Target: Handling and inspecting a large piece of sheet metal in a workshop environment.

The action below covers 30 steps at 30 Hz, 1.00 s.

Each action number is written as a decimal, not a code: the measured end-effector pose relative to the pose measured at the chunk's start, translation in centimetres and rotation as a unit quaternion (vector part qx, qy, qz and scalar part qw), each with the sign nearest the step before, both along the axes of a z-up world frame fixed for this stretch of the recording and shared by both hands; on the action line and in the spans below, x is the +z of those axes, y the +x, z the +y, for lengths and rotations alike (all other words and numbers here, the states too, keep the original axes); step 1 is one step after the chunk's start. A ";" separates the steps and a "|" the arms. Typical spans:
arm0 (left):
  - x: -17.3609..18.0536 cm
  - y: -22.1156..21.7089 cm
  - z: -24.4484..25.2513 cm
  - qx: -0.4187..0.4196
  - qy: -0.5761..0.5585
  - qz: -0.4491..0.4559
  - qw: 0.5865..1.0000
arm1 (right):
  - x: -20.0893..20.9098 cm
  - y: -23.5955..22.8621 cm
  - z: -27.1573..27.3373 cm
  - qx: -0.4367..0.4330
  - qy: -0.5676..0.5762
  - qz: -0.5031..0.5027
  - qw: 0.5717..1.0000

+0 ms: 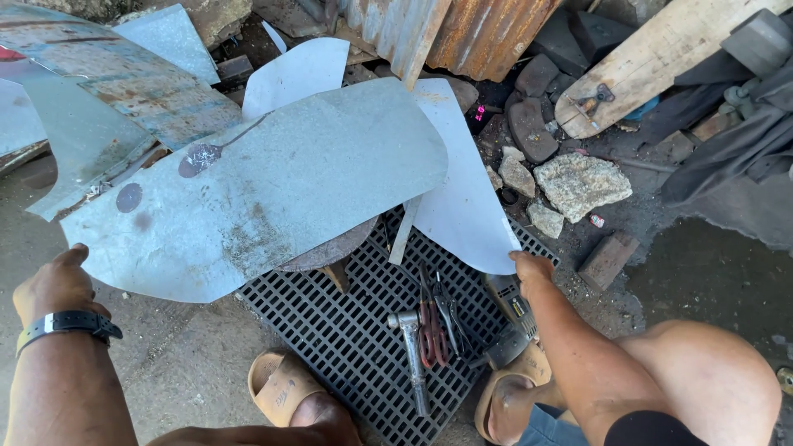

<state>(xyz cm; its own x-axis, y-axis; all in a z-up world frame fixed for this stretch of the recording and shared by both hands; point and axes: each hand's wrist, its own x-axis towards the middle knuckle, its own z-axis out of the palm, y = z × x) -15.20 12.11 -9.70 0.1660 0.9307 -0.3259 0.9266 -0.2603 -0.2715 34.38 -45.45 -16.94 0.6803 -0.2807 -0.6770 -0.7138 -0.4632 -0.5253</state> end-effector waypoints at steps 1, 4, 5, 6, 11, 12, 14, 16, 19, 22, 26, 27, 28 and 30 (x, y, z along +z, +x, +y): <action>0.2 -0.2 -0.1 -0.001 0.015 -0.025 1.000 | 0.4 -0.4 -0.1 0.003 -0.001 -0.002 1.000; 7.8 5.0 -7.1 0.100 0.022 -0.183 0.978 | -0.3 0.2 -0.6 -0.007 0.009 0.004 1.000; 13.3 6.1 -11.1 0.194 0.008 -0.310 0.931 | -0.9 0.5 -0.9 -0.024 0.017 0.015 0.999; 13.4 5.9 -11.0 0.196 0.007 -0.309 0.931 | 0.2 0.4 -0.5 -0.023 0.015 0.016 1.000; 6.9 2.4 -5.8 0.122 0.051 -0.503 0.854 | 0.2 1.6 -0.7 -0.023 0.050 0.033 0.998; 7.5 2.9 -6.2 0.122 0.050 -0.502 0.855 | -0.4 1.8 -1.0 -0.022 0.049 0.034 0.998; 8.8 3.9 -7.0 0.167 0.042 -0.501 0.848 | -1.6 2.2 -1.8 -0.060 0.092 0.026 0.994; 8.5 3.8 -6.5 0.133 0.038 -0.483 0.864 | -1.9 2.4 -1.9 -0.070 0.127 0.015 0.989; 5.7 3.3 -4.4 0.115 0.046 -0.506 0.854 | 0.6 2.2 -1.4 -0.089 0.166 -0.007 0.982; 6.9 3.8 -4.8 0.097 0.060 -0.531 0.840 | 3.8 2.0 -0.6 -0.126 0.164 -0.037 0.978; 13.5 7.1 -10.0 0.147 0.052 -0.557 0.815 | 12.7 0.2 0.8 -0.229 0.172 -0.092 0.954; 14.8 7.7 -11.0 0.146 0.052 -0.558 0.815 | 13.8 0.5 0.7 -0.230 0.172 -0.093 0.953; 15.9 8.3 -12.1 0.148 0.052 -0.535 0.830 | 15.1 0.9 0.5 -0.220 0.171 -0.130 0.952; 16.5 8.6 -12.6 0.152 0.052 -0.513 0.843 | 16.3 2.9 -0.2 -0.209 0.170 -0.170 0.948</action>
